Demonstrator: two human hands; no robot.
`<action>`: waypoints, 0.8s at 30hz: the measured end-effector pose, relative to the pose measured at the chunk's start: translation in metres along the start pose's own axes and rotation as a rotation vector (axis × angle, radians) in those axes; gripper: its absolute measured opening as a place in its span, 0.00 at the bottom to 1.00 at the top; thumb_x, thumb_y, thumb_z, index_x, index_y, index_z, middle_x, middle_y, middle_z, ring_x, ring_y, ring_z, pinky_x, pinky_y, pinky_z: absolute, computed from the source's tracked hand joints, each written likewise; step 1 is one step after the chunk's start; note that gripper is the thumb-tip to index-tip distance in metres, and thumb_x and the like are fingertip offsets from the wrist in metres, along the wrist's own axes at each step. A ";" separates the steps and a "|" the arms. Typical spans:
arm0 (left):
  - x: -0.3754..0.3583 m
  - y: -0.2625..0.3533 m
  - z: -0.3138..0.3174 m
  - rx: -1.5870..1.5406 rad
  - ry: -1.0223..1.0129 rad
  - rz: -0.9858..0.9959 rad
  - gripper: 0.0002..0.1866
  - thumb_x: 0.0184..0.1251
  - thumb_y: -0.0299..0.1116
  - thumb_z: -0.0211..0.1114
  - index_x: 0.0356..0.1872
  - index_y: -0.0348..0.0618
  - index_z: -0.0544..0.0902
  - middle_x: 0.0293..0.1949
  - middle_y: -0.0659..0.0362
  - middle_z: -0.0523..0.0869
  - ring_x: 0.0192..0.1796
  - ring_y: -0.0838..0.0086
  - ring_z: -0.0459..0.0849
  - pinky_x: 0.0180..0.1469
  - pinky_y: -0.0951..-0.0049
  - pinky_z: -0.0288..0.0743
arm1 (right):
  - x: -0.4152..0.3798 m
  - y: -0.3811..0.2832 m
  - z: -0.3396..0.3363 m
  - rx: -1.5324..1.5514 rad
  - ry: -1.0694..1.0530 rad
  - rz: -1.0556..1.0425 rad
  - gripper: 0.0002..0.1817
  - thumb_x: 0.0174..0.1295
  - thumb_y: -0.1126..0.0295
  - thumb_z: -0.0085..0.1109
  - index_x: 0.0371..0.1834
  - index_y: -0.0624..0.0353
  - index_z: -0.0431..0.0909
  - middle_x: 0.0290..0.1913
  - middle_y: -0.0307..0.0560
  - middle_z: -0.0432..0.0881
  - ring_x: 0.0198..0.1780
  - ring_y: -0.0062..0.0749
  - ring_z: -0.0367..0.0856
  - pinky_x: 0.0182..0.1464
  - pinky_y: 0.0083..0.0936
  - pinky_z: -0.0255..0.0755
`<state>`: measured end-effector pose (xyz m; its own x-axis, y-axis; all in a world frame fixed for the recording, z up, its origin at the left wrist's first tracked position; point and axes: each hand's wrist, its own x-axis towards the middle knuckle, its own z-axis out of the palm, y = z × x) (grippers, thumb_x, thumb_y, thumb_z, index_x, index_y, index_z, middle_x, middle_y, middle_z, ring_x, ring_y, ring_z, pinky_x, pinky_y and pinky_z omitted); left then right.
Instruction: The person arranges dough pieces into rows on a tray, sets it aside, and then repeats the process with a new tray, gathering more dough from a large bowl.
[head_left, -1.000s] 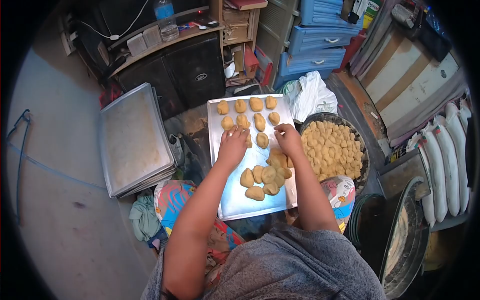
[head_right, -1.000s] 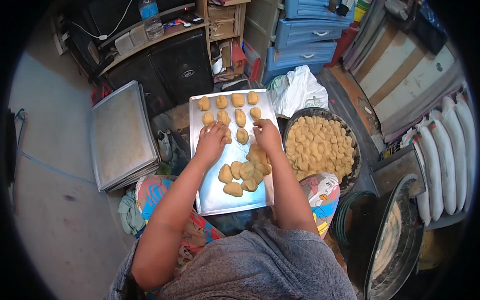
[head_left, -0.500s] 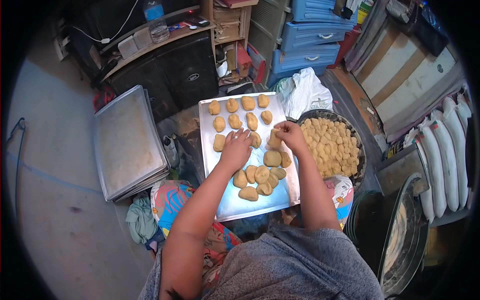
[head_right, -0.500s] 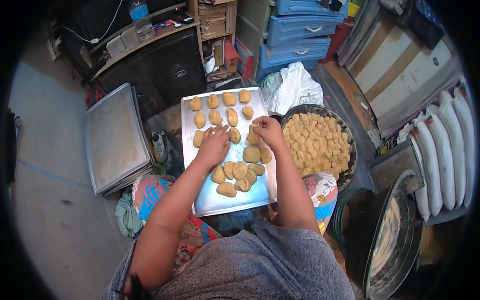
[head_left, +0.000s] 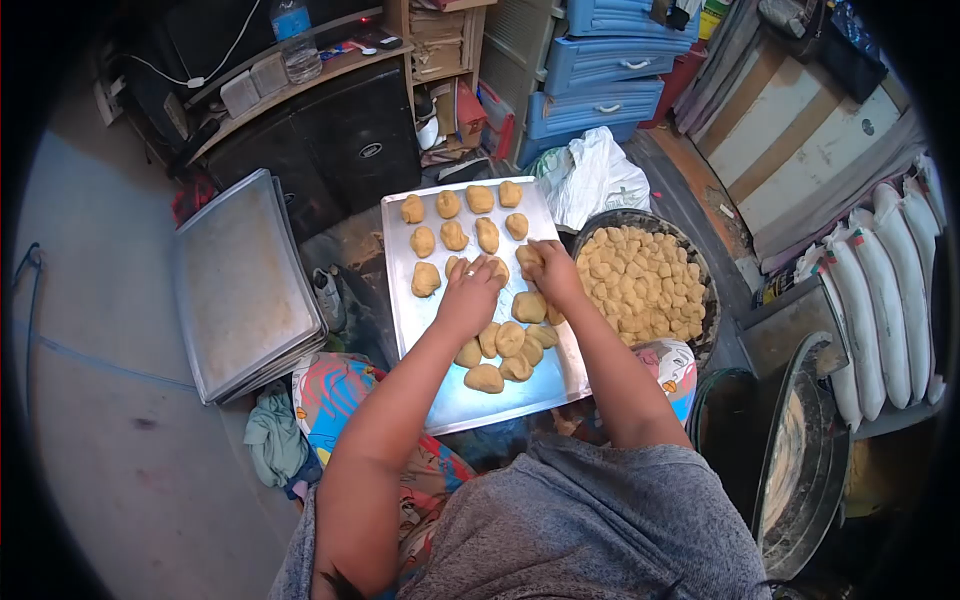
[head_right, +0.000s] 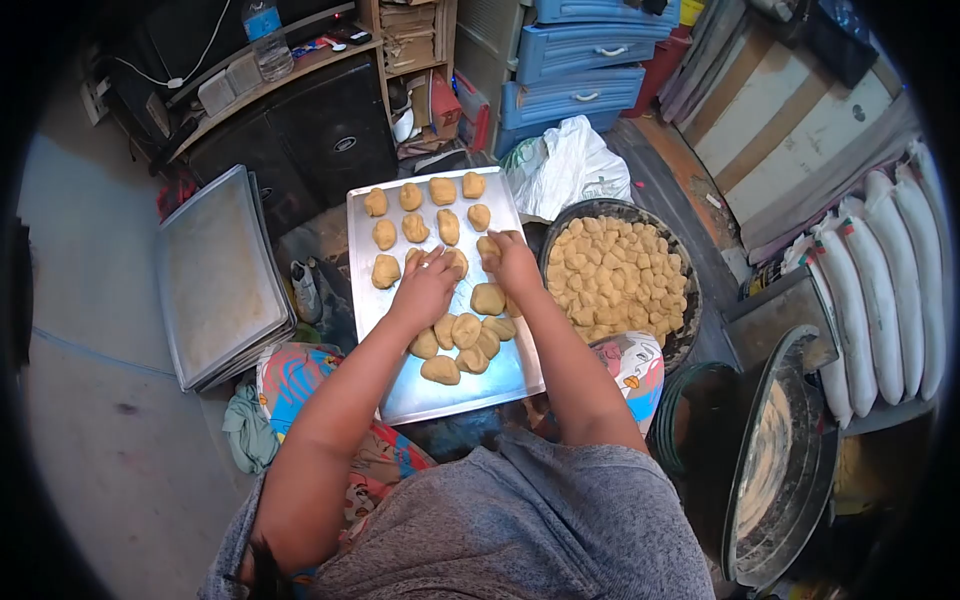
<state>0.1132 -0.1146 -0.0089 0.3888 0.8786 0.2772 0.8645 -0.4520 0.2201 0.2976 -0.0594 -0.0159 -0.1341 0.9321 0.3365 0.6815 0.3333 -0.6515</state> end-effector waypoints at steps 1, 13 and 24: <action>-0.003 0.006 -0.011 -0.093 0.036 -0.019 0.13 0.61 0.32 0.59 0.47 0.44 0.82 0.55 0.56 0.78 0.61 0.61 0.73 0.66 0.53 0.57 | -0.003 -0.003 -0.002 0.056 0.087 -0.057 0.19 0.51 0.76 0.61 0.49 0.59 0.79 0.47 0.52 0.78 0.50 0.52 0.76 0.51 0.40 0.71; -0.073 0.017 -0.037 -0.551 -0.062 -0.405 0.11 0.61 0.32 0.61 0.42 0.40 0.82 0.36 0.49 0.85 0.38 0.55 0.84 0.44 0.64 0.76 | -0.057 -0.042 -0.024 -0.005 -0.193 0.010 0.19 0.47 0.63 0.67 0.42 0.56 0.80 0.33 0.47 0.81 0.38 0.43 0.79 0.45 0.38 0.72; -0.098 -0.008 -0.036 -0.156 0.068 -0.509 0.20 0.56 0.35 0.66 0.49 0.37 0.81 0.37 0.46 0.81 0.44 0.53 0.81 0.50 0.61 0.75 | -0.070 -0.098 0.012 -0.121 -0.378 -0.056 0.22 0.50 0.58 0.66 0.47 0.53 0.76 0.44 0.49 0.79 0.48 0.45 0.79 0.50 0.39 0.71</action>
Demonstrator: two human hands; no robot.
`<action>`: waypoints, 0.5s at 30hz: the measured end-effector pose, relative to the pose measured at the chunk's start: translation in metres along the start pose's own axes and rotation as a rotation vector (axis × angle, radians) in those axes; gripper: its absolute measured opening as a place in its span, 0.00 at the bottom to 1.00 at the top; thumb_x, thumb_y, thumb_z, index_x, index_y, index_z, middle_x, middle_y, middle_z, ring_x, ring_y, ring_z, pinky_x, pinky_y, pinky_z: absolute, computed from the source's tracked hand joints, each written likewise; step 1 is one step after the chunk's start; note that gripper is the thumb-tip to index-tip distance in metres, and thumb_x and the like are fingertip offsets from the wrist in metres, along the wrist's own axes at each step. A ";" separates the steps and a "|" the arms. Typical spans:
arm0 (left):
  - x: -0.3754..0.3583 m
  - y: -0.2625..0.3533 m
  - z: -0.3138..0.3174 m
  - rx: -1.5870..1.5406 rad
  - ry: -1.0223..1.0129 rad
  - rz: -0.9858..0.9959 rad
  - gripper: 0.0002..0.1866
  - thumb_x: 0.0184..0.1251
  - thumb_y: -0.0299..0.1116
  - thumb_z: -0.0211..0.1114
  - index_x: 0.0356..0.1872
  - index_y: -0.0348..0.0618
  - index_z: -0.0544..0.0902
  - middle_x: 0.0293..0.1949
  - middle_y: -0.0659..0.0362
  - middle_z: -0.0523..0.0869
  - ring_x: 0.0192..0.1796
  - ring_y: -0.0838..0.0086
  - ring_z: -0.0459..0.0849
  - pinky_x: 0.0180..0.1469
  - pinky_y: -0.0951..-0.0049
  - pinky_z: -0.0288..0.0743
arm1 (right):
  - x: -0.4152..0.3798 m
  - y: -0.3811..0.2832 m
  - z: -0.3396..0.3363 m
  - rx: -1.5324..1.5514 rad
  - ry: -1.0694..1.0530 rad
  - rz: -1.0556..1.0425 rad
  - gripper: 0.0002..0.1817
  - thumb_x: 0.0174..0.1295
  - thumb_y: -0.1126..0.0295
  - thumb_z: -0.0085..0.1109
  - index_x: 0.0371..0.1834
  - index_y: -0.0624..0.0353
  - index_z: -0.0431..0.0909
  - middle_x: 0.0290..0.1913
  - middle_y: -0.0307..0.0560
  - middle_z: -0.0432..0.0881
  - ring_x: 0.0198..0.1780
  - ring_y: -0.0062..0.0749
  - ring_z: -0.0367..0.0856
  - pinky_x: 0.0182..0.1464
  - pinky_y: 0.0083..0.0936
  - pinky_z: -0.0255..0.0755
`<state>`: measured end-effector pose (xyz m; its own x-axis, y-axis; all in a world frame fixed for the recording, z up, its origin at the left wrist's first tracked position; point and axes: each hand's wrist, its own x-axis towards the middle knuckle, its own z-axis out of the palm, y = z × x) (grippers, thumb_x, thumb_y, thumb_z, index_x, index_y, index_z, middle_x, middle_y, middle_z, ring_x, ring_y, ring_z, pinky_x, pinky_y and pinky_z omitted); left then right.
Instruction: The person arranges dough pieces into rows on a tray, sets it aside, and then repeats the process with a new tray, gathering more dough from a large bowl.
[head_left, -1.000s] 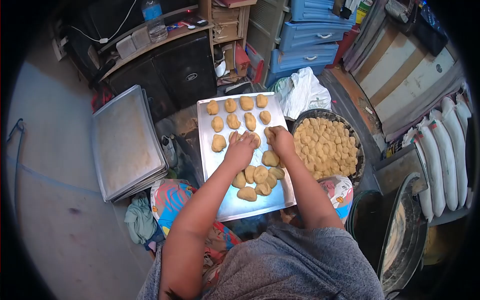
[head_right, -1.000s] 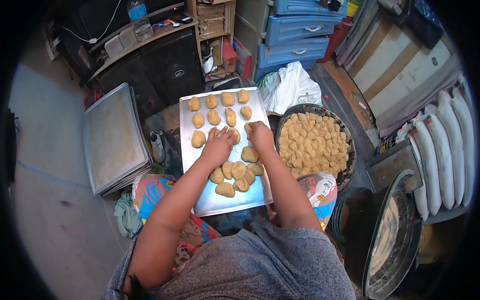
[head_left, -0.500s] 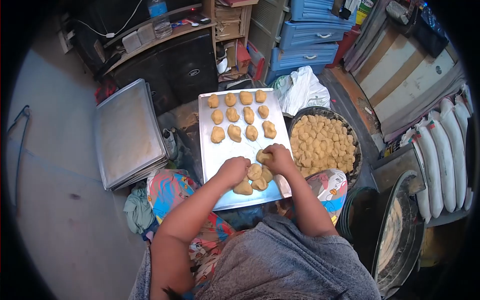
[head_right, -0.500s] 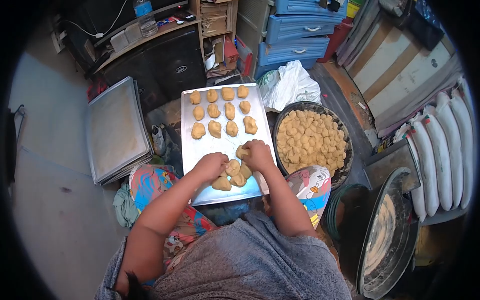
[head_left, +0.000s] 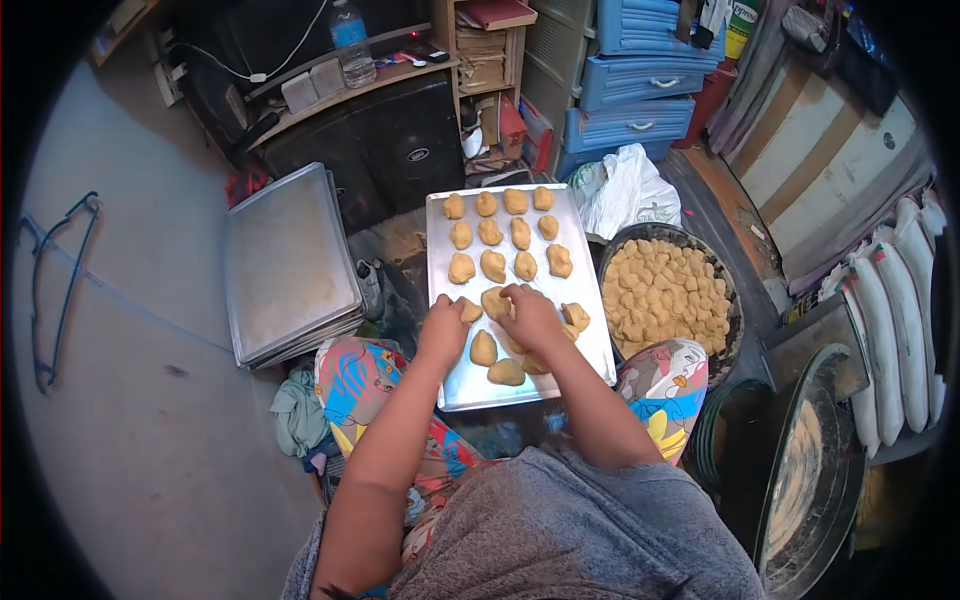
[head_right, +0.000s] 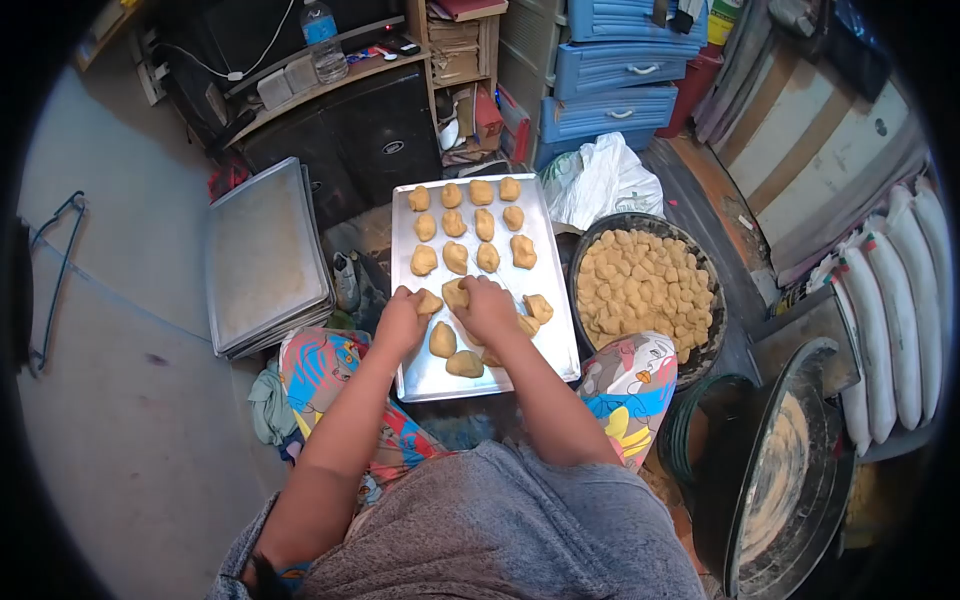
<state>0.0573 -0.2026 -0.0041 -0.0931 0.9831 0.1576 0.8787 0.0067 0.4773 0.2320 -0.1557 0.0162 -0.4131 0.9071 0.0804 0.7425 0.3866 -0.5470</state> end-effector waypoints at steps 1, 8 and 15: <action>0.000 0.004 -0.005 -0.001 -0.004 -0.003 0.20 0.56 0.35 0.66 0.49 0.37 0.81 0.37 0.46 0.81 0.44 0.53 0.81 0.50 0.61 0.75 | -0.011 -0.001 -0.010 -0.024 -0.030 0.028 0.22 0.49 0.56 0.67 0.47 0.52 0.76 0.45 0.47 0.79 0.49 0.44 0.78 0.51 0.39 0.70; 0.004 0.033 -0.013 0.010 -0.034 -0.276 0.20 0.58 0.41 0.65 0.49 0.42 0.77 0.40 0.48 0.83 0.41 0.51 0.83 0.43 0.55 0.77 | -0.020 0.031 -0.015 0.135 0.023 0.013 0.18 0.46 0.66 0.65 0.44 0.53 0.79 0.46 0.50 0.76 0.46 0.47 0.78 0.51 0.40 0.71; 0.005 -0.001 -0.001 -0.123 -0.003 0.042 0.17 0.56 0.30 0.65 0.49 0.45 0.82 0.46 0.50 0.78 0.46 0.55 0.81 0.50 0.61 0.75 | 0.002 0.049 -0.011 -0.024 0.154 0.036 0.16 0.49 0.66 0.66 0.43 0.55 0.81 0.42 0.47 0.83 0.47 0.45 0.79 0.52 0.38 0.69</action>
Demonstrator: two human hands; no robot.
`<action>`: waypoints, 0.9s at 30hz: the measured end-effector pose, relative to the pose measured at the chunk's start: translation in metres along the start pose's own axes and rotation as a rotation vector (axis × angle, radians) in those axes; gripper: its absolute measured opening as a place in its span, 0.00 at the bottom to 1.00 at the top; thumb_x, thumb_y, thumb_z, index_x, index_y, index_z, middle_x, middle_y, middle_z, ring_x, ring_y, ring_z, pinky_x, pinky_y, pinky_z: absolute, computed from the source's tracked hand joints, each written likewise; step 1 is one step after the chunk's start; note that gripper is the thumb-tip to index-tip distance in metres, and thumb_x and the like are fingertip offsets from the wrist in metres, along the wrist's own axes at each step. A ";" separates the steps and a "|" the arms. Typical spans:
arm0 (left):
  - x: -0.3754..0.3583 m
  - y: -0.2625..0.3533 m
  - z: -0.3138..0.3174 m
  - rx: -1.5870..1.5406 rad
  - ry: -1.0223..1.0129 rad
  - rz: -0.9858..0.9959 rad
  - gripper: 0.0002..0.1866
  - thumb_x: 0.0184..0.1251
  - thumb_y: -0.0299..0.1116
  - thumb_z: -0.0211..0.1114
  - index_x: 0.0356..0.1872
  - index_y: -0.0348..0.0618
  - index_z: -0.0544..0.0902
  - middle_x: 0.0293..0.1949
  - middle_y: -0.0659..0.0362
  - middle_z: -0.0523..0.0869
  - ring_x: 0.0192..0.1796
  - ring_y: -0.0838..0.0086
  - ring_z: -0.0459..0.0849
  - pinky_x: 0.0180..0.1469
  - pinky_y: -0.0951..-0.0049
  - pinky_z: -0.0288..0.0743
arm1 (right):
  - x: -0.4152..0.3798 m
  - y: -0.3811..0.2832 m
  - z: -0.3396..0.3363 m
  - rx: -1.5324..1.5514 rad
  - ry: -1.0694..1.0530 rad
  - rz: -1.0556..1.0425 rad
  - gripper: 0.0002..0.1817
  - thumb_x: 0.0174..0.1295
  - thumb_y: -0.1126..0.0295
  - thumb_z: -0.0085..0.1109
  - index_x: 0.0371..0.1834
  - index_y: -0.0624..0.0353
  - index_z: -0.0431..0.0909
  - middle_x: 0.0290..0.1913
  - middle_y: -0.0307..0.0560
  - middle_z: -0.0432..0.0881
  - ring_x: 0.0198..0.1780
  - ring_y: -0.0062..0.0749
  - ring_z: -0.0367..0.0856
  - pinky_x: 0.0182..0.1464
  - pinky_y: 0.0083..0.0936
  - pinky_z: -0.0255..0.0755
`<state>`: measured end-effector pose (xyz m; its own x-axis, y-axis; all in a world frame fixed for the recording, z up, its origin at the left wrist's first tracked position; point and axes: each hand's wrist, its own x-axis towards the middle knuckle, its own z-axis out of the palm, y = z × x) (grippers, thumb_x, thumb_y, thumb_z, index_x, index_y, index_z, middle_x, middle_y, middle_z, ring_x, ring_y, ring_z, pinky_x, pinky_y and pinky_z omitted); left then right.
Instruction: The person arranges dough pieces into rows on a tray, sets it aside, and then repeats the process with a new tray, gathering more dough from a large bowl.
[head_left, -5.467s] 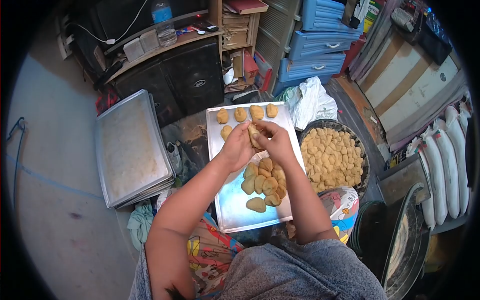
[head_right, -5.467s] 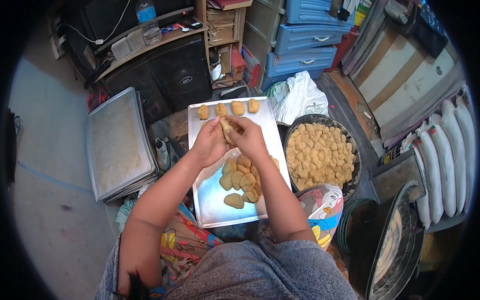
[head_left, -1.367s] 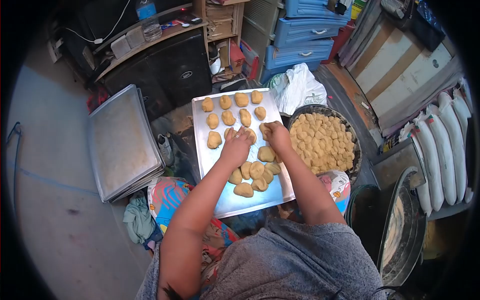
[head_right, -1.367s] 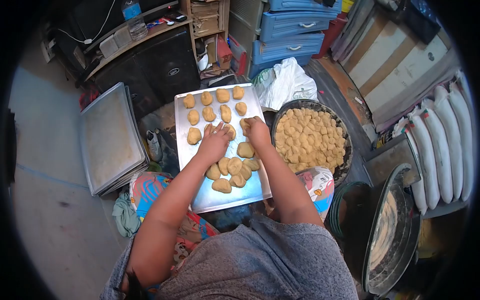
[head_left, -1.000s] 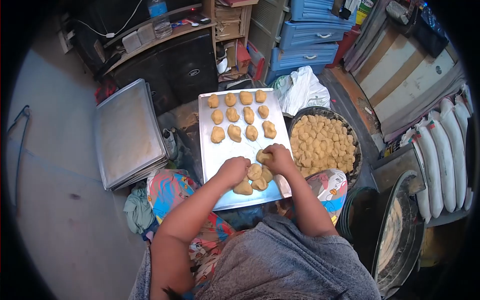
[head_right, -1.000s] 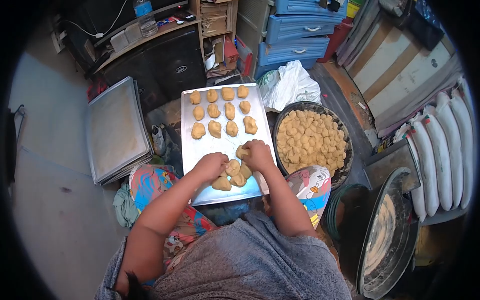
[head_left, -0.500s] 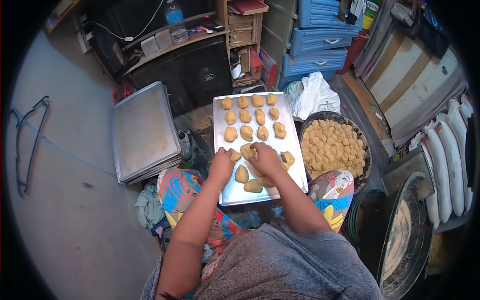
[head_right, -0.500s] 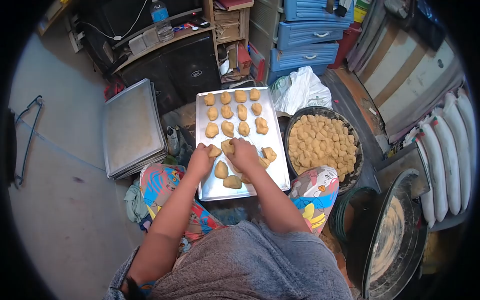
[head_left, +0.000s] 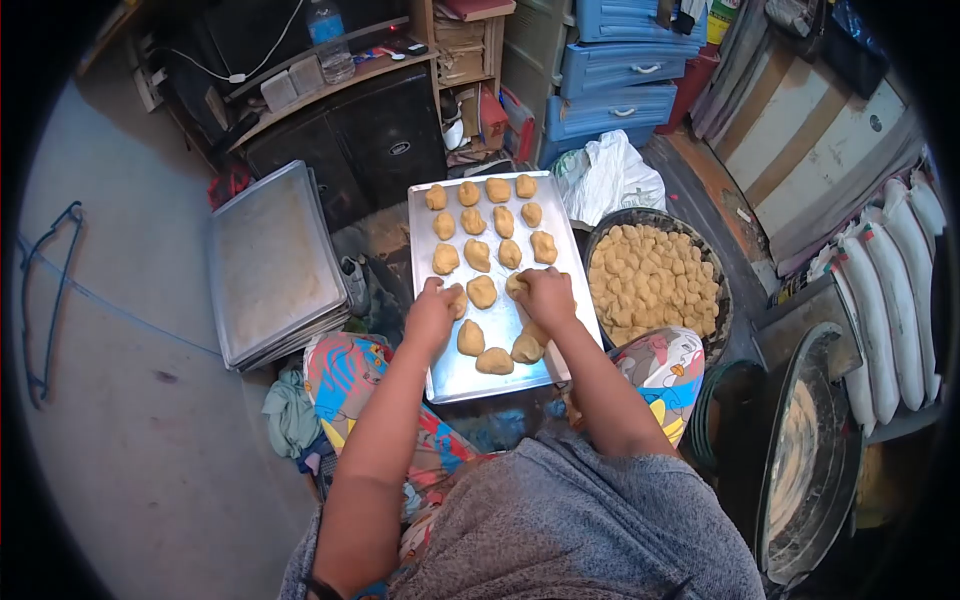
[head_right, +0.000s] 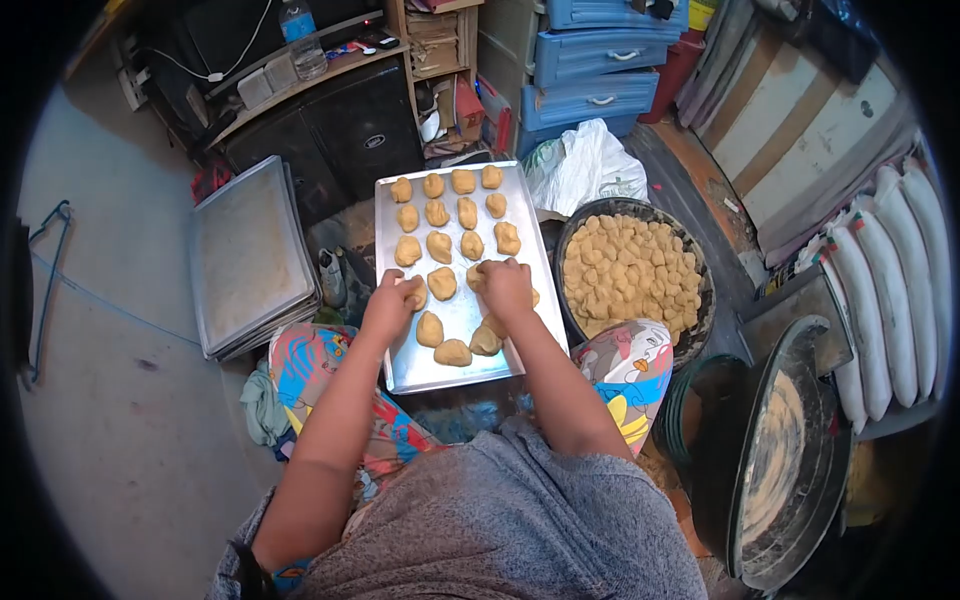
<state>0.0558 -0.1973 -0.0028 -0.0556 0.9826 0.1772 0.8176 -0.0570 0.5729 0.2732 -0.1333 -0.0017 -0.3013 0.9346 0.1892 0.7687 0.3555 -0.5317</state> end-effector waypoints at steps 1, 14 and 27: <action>0.001 0.002 0.001 0.017 -0.011 0.012 0.14 0.57 0.31 0.65 0.46 0.45 0.84 0.46 0.51 0.78 0.45 0.55 0.81 0.50 0.61 0.74 | -0.002 -0.008 -0.016 -0.028 0.001 0.046 0.18 0.49 0.65 0.66 0.44 0.54 0.81 0.43 0.46 0.83 0.49 0.44 0.78 0.54 0.38 0.68; 0.008 0.025 0.035 0.309 0.088 0.312 0.15 0.58 0.34 0.62 0.47 0.49 0.83 0.57 0.54 0.77 0.63 0.61 0.71 0.66 0.58 0.56 | -0.008 0.056 -0.005 0.433 0.225 0.292 0.10 0.50 0.69 0.66 0.35 0.58 0.80 0.37 0.55 0.79 0.43 0.48 0.80 0.46 0.35 0.73; 0.028 0.052 0.049 0.260 0.059 0.426 0.20 0.63 0.32 0.56 0.58 0.47 0.76 0.57 0.55 0.79 0.63 0.62 0.73 0.67 0.59 0.57 | -0.013 0.053 0.003 0.186 0.289 0.093 0.13 0.57 0.72 0.57 0.46 0.55 0.81 0.43 0.53 0.80 0.42 0.46 0.80 0.46 0.34 0.73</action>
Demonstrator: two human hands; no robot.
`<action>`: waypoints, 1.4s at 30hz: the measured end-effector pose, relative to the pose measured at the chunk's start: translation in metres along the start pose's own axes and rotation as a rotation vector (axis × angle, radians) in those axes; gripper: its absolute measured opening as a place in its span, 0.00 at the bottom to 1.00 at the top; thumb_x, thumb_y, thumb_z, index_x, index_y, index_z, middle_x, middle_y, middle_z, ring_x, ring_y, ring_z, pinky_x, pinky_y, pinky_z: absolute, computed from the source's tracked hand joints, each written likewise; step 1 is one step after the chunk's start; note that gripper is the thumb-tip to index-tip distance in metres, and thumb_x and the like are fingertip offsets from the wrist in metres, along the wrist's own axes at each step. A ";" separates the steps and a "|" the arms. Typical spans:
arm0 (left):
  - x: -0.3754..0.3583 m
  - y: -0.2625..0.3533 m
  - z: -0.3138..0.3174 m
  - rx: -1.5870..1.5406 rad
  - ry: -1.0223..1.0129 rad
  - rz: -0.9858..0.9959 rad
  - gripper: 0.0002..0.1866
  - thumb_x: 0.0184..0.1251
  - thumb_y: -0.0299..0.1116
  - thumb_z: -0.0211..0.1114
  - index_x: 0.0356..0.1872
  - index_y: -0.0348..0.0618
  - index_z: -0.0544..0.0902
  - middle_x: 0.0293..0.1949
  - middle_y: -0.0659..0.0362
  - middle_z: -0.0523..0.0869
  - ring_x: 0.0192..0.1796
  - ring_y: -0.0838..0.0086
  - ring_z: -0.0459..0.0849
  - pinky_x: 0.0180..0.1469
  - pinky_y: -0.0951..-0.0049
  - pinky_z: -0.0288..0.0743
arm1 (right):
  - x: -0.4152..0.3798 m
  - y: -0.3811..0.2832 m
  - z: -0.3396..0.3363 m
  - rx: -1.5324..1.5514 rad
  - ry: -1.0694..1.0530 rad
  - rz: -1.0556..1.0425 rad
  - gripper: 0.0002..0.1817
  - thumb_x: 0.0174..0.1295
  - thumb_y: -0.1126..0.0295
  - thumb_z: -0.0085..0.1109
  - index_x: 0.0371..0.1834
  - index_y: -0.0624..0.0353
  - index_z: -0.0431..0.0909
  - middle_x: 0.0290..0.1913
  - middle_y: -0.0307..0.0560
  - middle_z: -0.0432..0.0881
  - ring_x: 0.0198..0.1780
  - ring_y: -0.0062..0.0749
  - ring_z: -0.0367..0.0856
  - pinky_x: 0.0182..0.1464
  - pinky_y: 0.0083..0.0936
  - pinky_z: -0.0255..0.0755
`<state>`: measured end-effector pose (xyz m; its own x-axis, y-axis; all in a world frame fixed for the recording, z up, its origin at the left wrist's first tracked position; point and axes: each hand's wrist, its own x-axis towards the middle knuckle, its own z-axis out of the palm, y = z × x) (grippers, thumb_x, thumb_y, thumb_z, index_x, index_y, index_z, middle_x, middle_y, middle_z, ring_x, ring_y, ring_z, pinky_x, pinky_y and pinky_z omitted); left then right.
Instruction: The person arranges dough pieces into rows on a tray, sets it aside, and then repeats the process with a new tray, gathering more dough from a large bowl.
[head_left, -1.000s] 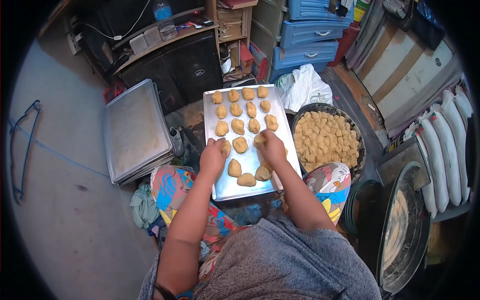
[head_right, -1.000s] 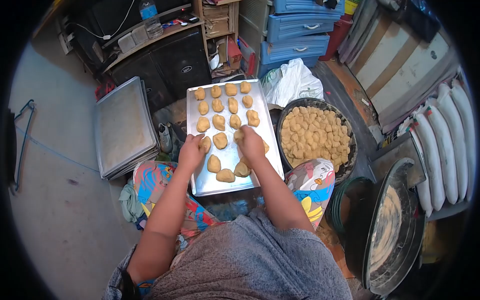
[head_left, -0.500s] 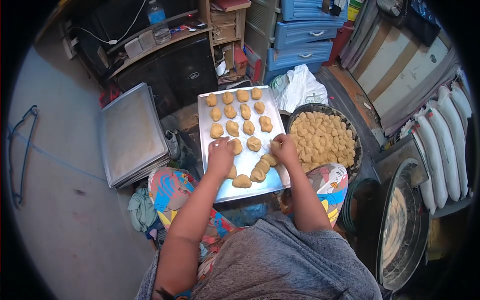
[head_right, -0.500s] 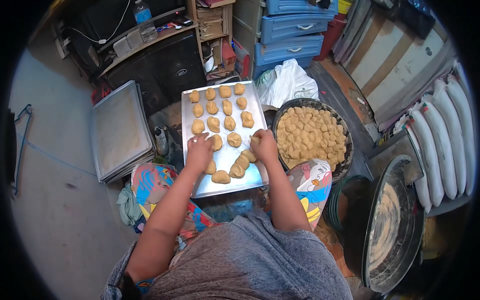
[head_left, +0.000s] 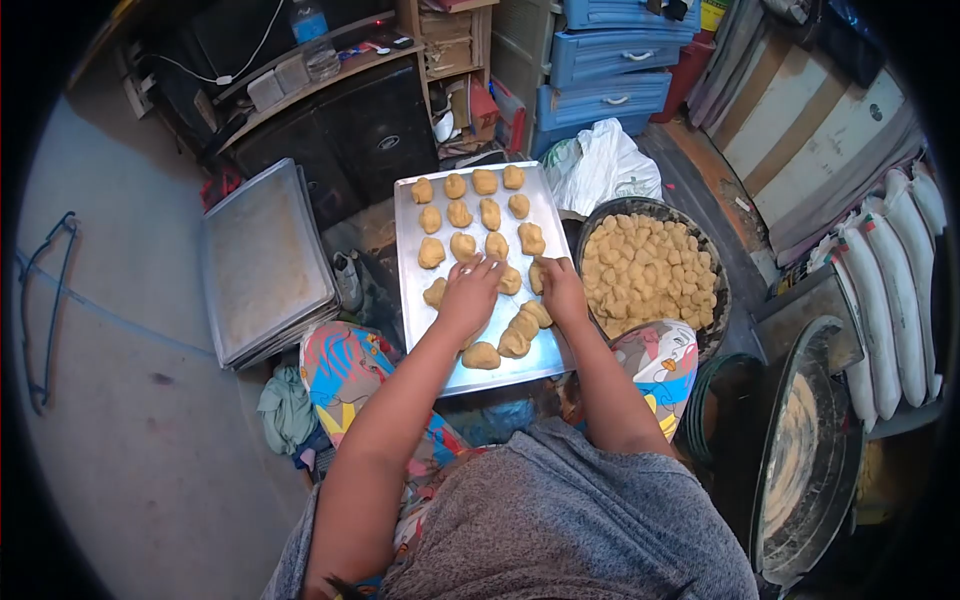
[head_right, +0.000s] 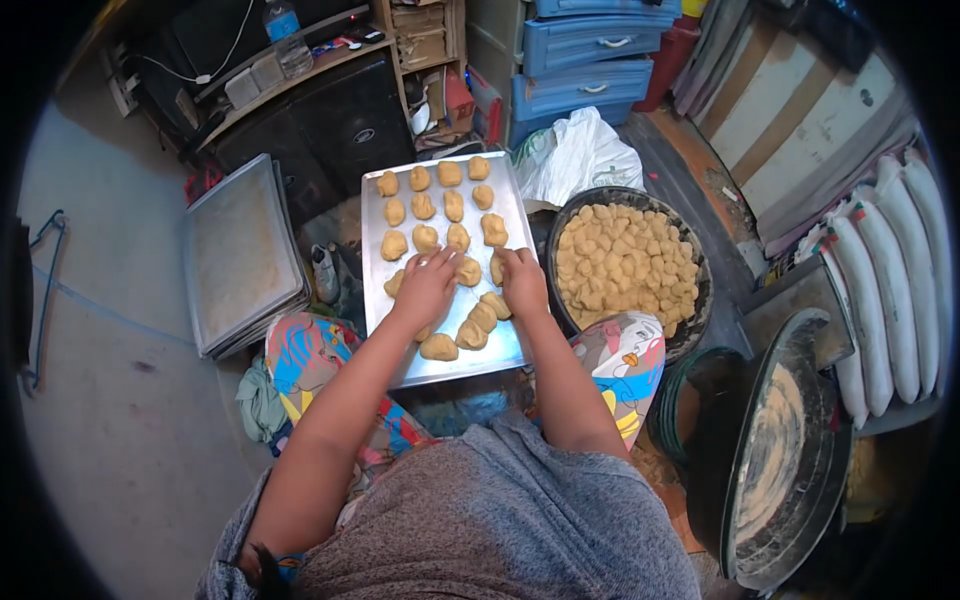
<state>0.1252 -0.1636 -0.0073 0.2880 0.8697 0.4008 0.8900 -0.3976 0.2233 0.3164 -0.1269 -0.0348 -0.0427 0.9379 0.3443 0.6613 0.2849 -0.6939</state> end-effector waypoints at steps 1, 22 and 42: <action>0.003 0.000 0.008 0.001 -0.005 -0.003 0.20 0.63 0.32 0.56 0.58 0.47 0.76 0.57 0.55 0.79 0.63 0.62 0.73 0.67 0.59 0.57 | 0.000 0.005 0.001 -0.035 -0.074 -0.036 0.14 0.57 0.72 0.57 0.48 0.54 0.80 0.45 0.54 0.77 0.43 0.48 0.78 0.47 0.35 0.72; -0.062 0.069 -0.019 -0.341 -0.301 -0.276 0.27 0.55 0.38 0.65 0.56 0.39 0.75 0.40 0.47 0.81 0.46 0.55 0.80 0.49 0.58 0.72 | -0.052 -0.031 -0.059 -0.375 -0.367 -0.124 0.20 0.48 0.70 0.61 0.48 0.51 0.82 0.45 0.45 0.79 0.50 0.41 0.75 0.52 0.34 0.68; -0.077 0.032 -0.034 -0.014 0.105 -0.240 0.13 0.55 0.29 0.63 0.43 0.43 0.84 0.49 0.53 0.82 0.48 0.57 0.80 0.55 0.59 0.66 | -0.066 -0.069 -0.031 -0.261 -0.256 -0.406 0.15 0.49 0.61 0.64 0.41 0.50 0.82 0.34 0.40 0.80 0.42 0.34 0.75 0.44 0.35 0.62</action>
<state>0.1196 -0.2527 -0.0009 0.0303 0.9047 0.4251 0.9233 -0.1882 0.3349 0.2975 -0.2143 0.0100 -0.4927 0.7903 0.3644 0.7164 0.6060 -0.3457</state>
